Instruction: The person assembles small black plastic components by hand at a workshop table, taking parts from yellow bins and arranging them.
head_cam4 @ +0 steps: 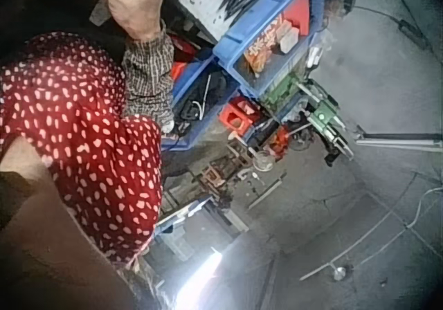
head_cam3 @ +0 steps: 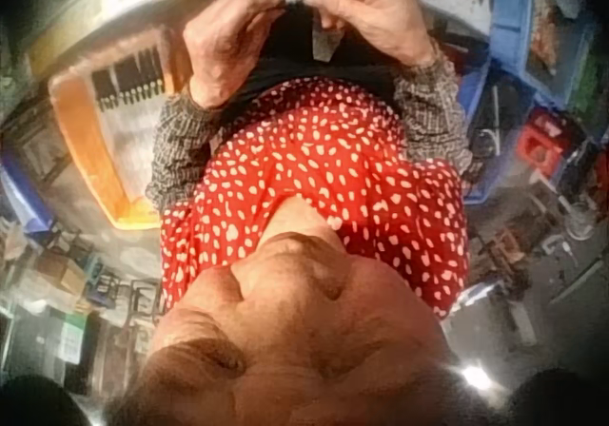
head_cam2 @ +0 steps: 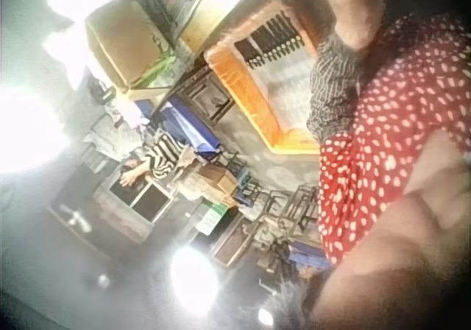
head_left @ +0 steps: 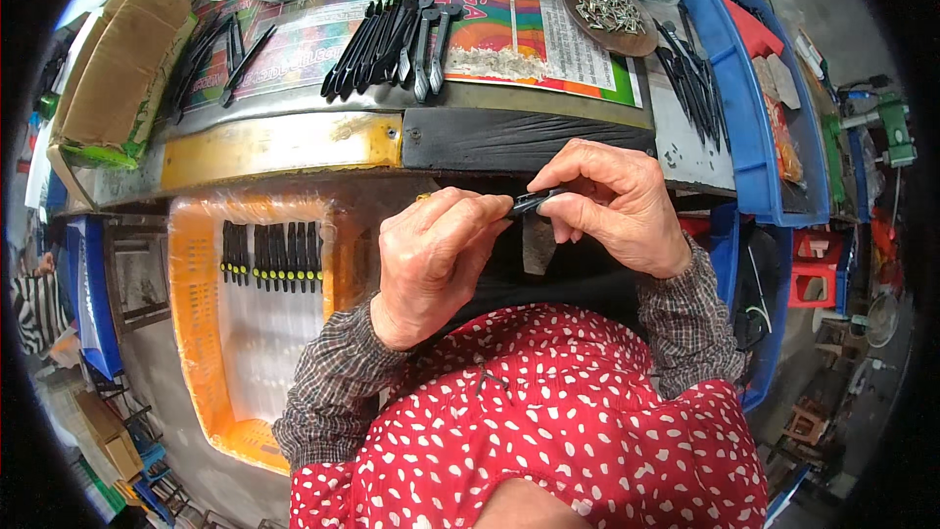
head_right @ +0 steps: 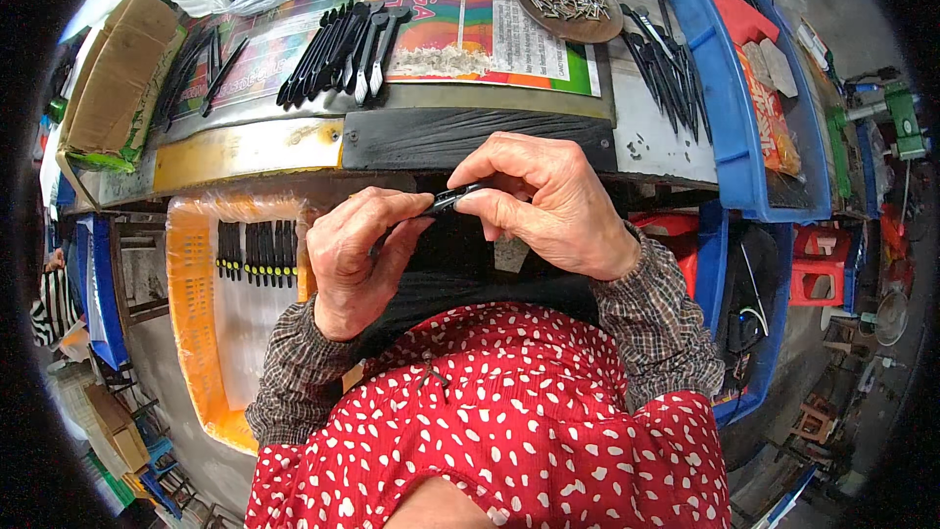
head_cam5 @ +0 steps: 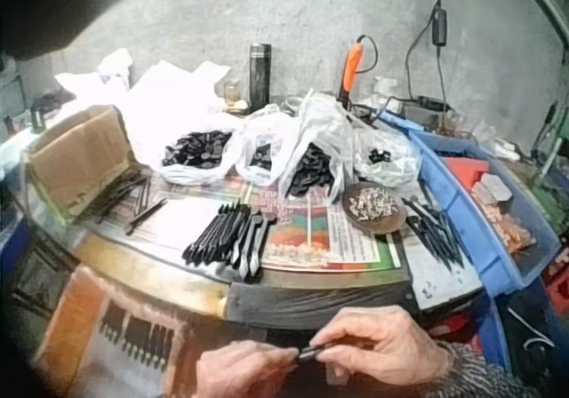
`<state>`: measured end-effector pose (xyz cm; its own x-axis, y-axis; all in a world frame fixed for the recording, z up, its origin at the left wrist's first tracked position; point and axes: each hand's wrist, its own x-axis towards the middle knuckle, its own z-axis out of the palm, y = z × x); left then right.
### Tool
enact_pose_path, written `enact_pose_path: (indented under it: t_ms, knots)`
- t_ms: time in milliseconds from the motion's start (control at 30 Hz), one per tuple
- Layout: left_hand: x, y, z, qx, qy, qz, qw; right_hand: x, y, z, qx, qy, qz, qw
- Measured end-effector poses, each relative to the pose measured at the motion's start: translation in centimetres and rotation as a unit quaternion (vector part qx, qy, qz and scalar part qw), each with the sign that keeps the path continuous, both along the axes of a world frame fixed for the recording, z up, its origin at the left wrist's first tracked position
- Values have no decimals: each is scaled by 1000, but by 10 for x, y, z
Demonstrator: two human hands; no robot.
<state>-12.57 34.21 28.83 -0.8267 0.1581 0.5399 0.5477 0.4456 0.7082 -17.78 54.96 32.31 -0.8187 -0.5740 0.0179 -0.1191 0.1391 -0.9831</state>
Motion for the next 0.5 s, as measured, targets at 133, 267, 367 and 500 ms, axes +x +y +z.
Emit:
enact_pose_path:
  t_ms: [133,267,367,500]
  knots:
    - [0,-2,-3,1,-8,-5,1000,-3,0,-4,-11,11,20,1000]
    - [-3,1,-10,29,1,-8,1000,-5,2,-6,-7,12,27,1000]
    - [-2,1,-11,48,-18,-20,998,-5,3,-8,-15,12,36,999]
    - [-4,2,-12,56,-30,-25,998,-2,3,-11,-14,14,22,1000]
